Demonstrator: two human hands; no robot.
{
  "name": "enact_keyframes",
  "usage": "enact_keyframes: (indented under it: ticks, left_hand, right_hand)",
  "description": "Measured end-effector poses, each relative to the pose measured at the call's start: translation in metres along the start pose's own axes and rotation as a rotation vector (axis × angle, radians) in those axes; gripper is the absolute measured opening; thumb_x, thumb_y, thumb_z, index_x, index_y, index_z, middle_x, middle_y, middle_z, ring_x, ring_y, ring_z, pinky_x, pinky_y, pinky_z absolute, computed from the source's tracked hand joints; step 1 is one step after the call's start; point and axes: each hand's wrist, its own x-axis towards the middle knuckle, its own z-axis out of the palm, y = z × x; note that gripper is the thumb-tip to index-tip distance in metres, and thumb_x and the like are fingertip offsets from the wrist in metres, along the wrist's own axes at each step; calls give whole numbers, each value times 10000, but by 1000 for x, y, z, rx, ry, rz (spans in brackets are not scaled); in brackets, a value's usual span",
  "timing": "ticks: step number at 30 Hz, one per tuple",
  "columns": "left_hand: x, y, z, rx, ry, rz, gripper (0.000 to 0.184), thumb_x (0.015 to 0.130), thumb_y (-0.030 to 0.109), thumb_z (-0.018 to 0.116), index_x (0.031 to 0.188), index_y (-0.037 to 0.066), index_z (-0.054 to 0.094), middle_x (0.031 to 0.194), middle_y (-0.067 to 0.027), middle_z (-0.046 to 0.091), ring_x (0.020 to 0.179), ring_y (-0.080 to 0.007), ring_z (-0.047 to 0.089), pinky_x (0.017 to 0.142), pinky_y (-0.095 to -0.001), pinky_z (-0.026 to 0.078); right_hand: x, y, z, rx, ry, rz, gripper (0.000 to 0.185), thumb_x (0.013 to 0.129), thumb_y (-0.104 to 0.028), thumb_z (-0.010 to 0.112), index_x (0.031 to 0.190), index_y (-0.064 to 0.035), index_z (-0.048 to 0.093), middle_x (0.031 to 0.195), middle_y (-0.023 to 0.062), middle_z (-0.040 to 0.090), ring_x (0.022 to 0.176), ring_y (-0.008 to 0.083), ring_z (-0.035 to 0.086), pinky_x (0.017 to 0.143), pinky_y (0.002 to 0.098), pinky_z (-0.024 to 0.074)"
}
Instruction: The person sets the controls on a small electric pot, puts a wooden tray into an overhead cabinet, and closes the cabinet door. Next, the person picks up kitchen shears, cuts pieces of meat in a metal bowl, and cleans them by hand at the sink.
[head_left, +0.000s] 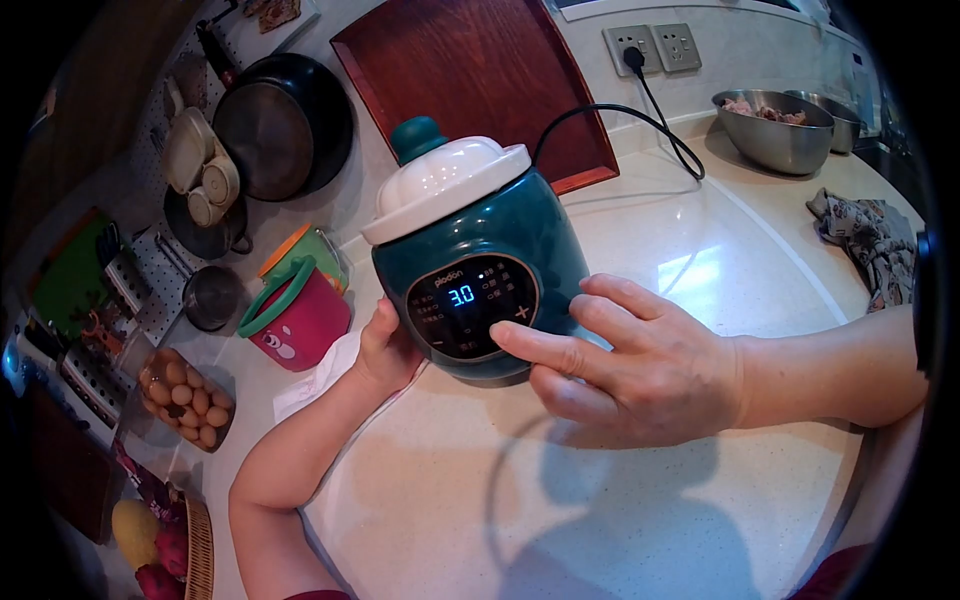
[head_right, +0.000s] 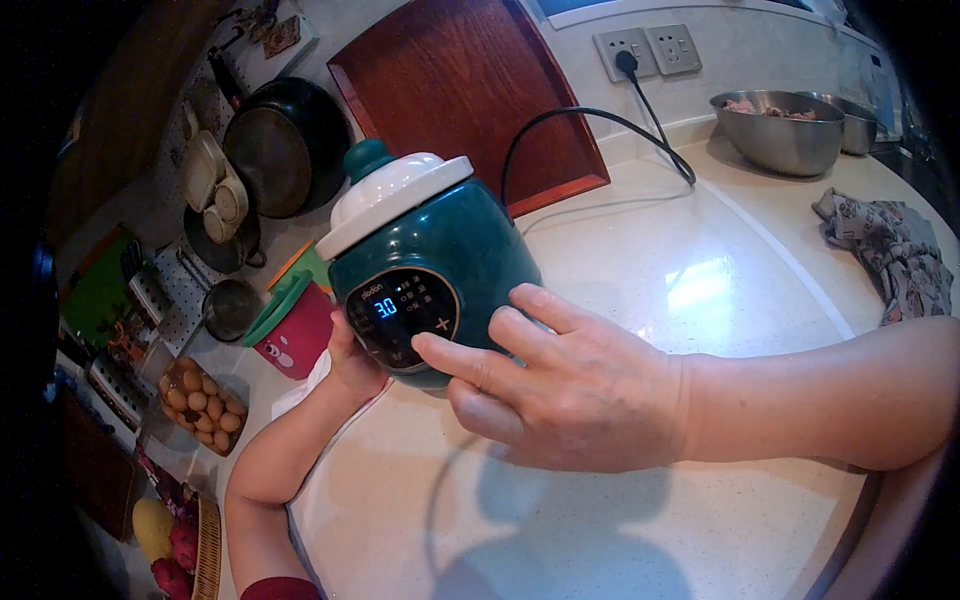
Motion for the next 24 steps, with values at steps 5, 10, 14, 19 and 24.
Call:
enact_keyframes:
  ticks: [5, 10, 14, 19, 24]
  left_hand:
    - [1, 1, 5, -7, -28, 40, 885, 727, 615, 643, 1378, 96, 340, 1363, -107, 434, 1242, -264, 436, 1036, -418, 370]
    - [1, -3, -5, -38, -53, 19, 858, 746, 599, 634, 1386, 112, 332, 1373, -100, 424, 1250, -259, 429, 1038, -415, 368]
    - [2, -4, -5, -24, -47, 33, 860, 752, 604, 624, 1398, 130, 310, 1381, -92, 414, 1253, -254, 425, 1038, -414, 367]
    - [1, -2, -3, -8, -42, 23, 865, 752, 613, 616, 1404, 143, 297, 1385, -92, 408, 1253, -253, 424, 1040, -413, 366]
    - [1, -1, -1, 0, -50, 24, 856, 752, 618, 612, 1403, 156, 301, 1375, -92, 417, 1250, -255, 427, 1039, -415, 367]
  right_hand:
    - [1, 0, -1, -29, -33, -2, 196, 750, -206, 604, 832, -35, 553, 1244, 206, 508, 810, 239, 480, 780, 371, 407]
    - [1, 0, 0, -21, -20, 6, 217, 739, -208, 620, 853, -40, 541, 1251, 194, 508, 819, 246, 488, 798, 389, 417]
    - [2, -1, 0, 2, -20, 17, 239, 732, -204, 634, 874, -44, 529, 1249, 186, 510, 824, 252, 488, 807, 400, 421]
    - [2, -1, -1, 5, -13, 15, 220, 744, -208, 637, 849, -45, 534, 1241, 184, 516, 821, 255, 486, 794, 395, 427]
    - [2, 1, 1, -27, 4, -6, 213, 748, -206, 649, 832, -44, 539, 1233, 184, 522, 807, 261, 483, 776, 389, 431]
